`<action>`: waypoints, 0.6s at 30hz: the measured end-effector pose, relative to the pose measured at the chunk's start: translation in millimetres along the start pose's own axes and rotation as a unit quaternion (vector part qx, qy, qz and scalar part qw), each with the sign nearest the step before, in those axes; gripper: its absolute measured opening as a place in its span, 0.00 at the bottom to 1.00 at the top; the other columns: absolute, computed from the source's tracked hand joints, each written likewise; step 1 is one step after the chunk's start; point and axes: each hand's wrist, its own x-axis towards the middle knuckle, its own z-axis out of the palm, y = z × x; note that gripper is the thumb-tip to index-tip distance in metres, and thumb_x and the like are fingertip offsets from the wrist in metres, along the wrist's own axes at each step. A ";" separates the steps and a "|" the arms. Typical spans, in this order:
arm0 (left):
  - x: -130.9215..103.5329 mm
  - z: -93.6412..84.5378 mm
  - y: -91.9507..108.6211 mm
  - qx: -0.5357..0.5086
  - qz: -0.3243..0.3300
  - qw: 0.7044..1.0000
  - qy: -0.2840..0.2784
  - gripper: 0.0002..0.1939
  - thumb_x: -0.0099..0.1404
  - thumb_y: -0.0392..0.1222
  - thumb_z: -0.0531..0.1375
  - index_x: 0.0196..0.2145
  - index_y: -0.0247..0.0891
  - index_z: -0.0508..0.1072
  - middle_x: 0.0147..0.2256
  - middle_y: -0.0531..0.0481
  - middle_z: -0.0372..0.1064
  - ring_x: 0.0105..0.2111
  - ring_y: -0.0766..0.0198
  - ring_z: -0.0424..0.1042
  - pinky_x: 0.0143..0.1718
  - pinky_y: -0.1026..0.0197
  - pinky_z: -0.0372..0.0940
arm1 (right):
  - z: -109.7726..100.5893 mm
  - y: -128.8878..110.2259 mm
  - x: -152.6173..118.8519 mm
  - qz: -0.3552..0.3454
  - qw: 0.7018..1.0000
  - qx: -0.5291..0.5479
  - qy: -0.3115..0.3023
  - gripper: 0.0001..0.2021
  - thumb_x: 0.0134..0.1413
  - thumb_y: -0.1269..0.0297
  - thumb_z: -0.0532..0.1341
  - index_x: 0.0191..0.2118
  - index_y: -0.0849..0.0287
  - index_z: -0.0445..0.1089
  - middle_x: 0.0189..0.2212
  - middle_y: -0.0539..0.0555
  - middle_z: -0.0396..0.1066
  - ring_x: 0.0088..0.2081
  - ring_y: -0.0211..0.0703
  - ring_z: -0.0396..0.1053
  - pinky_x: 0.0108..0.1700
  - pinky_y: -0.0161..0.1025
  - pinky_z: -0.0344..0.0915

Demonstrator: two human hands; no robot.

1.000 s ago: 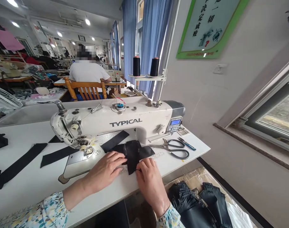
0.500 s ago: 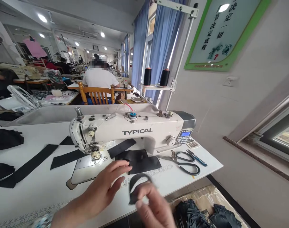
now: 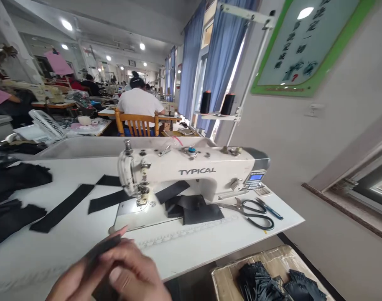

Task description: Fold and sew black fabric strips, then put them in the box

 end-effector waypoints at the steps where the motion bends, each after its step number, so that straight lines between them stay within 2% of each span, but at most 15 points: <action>1: -1.6 -4.1 5.5 -0.050 -0.068 0.996 0.028 0.25 0.68 0.58 0.61 0.59 0.50 0.75 0.58 0.47 0.74 0.60 0.41 0.69 0.54 0.49 0.74 | -0.3 -0.2 -1.4 0.005 1.000 -0.012 0.006 0.19 0.57 0.46 0.66 0.48 0.52 0.78 0.48 0.55 0.73 0.50 0.52 0.69 0.56 0.48 0.63; 2: -2.6 -7.3 10.9 -0.101 -0.123 0.986 0.046 0.26 0.66 0.60 0.63 0.56 0.44 0.78 0.55 0.44 0.75 0.59 0.41 0.71 0.52 0.50 0.74 | -2.0 -0.4 -3.0 0.004 0.999 -0.032 0.021 0.17 0.62 0.48 0.63 0.49 0.52 0.78 0.50 0.55 0.74 0.51 0.53 0.70 0.56 0.48 0.64; 3: -2.6 -9.7 15.6 -0.154 -0.151 0.974 0.062 0.27 0.65 0.61 0.64 0.53 0.39 0.79 0.53 0.41 0.77 0.54 0.42 0.74 0.48 0.51 0.75 | -4.8 -0.3 -4.1 0.006 0.997 -0.063 0.033 0.15 0.65 0.50 0.61 0.49 0.52 0.77 0.50 0.55 0.74 0.50 0.52 0.71 0.56 0.48 0.65; 4: -1.9 -11.4 19.3 -0.204 -0.170 0.964 0.026 0.27 0.65 0.60 0.65 0.52 0.37 0.79 0.51 0.38 0.77 0.49 0.42 0.77 0.45 0.50 0.76 | -8.3 0.1 -4.5 0.008 0.994 -0.097 0.051 0.13 0.66 0.52 0.61 0.49 0.51 0.76 0.50 0.55 0.75 0.52 0.52 0.70 0.58 0.48 0.64; 6: 0.5 -13.5 23.0 -0.267 -0.145 0.952 -0.038 0.25 0.67 0.57 0.65 0.52 0.36 0.80 0.51 0.38 0.77 0.42 0.49 0.79 0.43 0.53 0.74 | -14.6 1.2 -3.0 0.022 0.981 -0.168 0.095 0.12 0.67 0.53 0.60 0.50 0.49 0.74 0.51 0.53 0.74 0.55 0.51 0.68 0.61 0.48 0.61; 8: 1.6 -14.8 22.8 -0.300 -0.095 0.947 -0.064 0.21 0.70 0.54 0.63 0.52 0.37 0.80 0.49 0.39 0.77 0.40 0.53 0.78 0.40 0.56 0.73 | -17.1 1.2 0.7 0.029 0.968 -0.225 0.106 0.12 0.67 0.52 0.60 0.51 0.48 0.72 0.51 0.52 0.74 0.57 0.51 0.67 0.63 0.48 0.59; 10: 0.3 -16.4 20.4 -0.317 -0.063 0.944 -0.074 0.20 0.72 0.52 0.62 0.55 0.38 0.78 0.43 0.41 0.79 0.38 0.56 0.77 0.38 0.58 0.72 | -14.7 -0.8 5.9 0.030 0.963 -0.255 0.086 0.13 0.68 0.51 0.59 0.52 0.48 0.71 0.52 0.52 0.74 0.57 0.50 0.67 0.63 0.47 0.59; 13: -3.1 -20.5 15.5 -0.311 -0.052 0.945 -0.088 0.23 0.74 0.50 0.59 0.61 0.37 0.72 0.34 0.44 0.79 0.34 0.59 0.77 0.38 0.59 0.70 | -6.8 -4.6 16.6 0.026 0.961 -0.271 0.043 0.13 0.68 0.51 0.58 0.51 0.49 0.70 0.53 0.52 0.73 0.59 0.50 0.66 0.63 0.47 0.59; 18: -6.3 -28.5 11.1 -0.280 -0.044 0.954 -0.098 0.27 0.76 0.50 0.57 0.67 0.37 0.64 0.35 0.44 0.80 0.35 0.55 0.79 0.38 0.56 0.71 | 1.3 -1.2 33.4 0.033 0.972 -0.233 0.024 0.12 0.67 0.51 0.61 0.50 0.50 0.70 0.53 0.53 0.72 0.58 0.50 0.66 0.62 0.48 0.60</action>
